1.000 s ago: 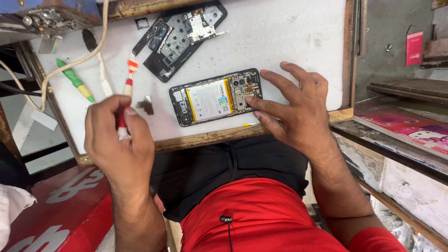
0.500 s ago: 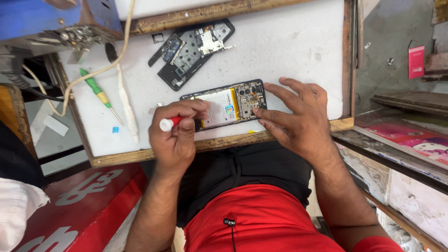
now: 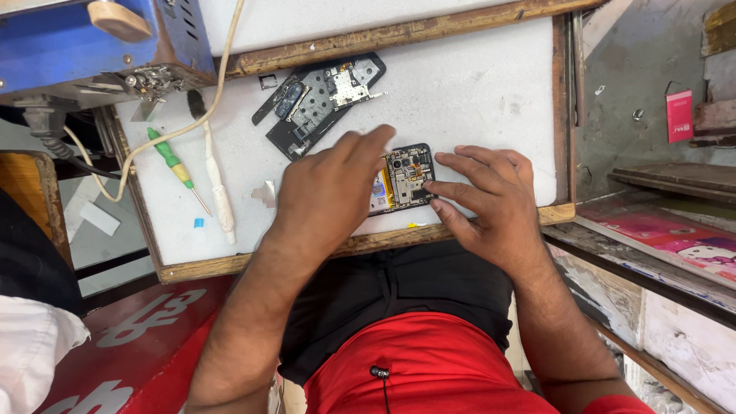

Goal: The person cleans the internal components of a disassembled smartphone using a toothbrush and liquid. They remove the battery, clean the motherboard and frame, and then reinsert the battery.

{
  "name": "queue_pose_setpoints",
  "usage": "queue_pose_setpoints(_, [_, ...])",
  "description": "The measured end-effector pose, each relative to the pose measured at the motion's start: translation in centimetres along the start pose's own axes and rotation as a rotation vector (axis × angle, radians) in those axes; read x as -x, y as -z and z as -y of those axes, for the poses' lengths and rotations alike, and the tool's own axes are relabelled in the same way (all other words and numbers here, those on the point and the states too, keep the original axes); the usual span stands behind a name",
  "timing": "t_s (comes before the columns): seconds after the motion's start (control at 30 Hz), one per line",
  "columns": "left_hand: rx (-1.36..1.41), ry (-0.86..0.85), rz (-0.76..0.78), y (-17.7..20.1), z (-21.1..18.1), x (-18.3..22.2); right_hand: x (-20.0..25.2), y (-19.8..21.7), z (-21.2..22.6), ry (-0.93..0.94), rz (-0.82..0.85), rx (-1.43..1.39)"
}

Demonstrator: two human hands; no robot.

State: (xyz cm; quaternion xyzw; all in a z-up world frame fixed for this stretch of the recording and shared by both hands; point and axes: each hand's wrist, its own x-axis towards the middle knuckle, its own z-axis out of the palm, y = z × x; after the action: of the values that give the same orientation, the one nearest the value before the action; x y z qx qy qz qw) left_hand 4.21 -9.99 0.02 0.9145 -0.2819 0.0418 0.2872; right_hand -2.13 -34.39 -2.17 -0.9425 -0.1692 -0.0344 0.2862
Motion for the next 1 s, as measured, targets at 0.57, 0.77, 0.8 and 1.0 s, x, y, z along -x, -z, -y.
queue_pose_setpoints(0.57, [-0.382,-0.181,0.350,-0.6,-0.8,-3.9,0.0,-0.2,-0.1,-0.015,-0.017,0.022])
queue_pose_setpoints(0.77, [-0.442,-0.191,0.420,-1.0,-0.7,-4.2,0.2,-0.5,-0.5,-0.007,-0.013,0.034])
queue_pose_setpoints(0.8, [-0.429,-0.194,0.415,-1.0,-0.6,-4.1,0.2,-0.6,-0.6,-0.006,-0.012,0.034])
queue_pose_setpoints(1.0, [-0.384,-0.192,0.391,-1.0,-0.1,-4.1,0.4,-0.7,-0.9,-0.014,-0.014,0.009])
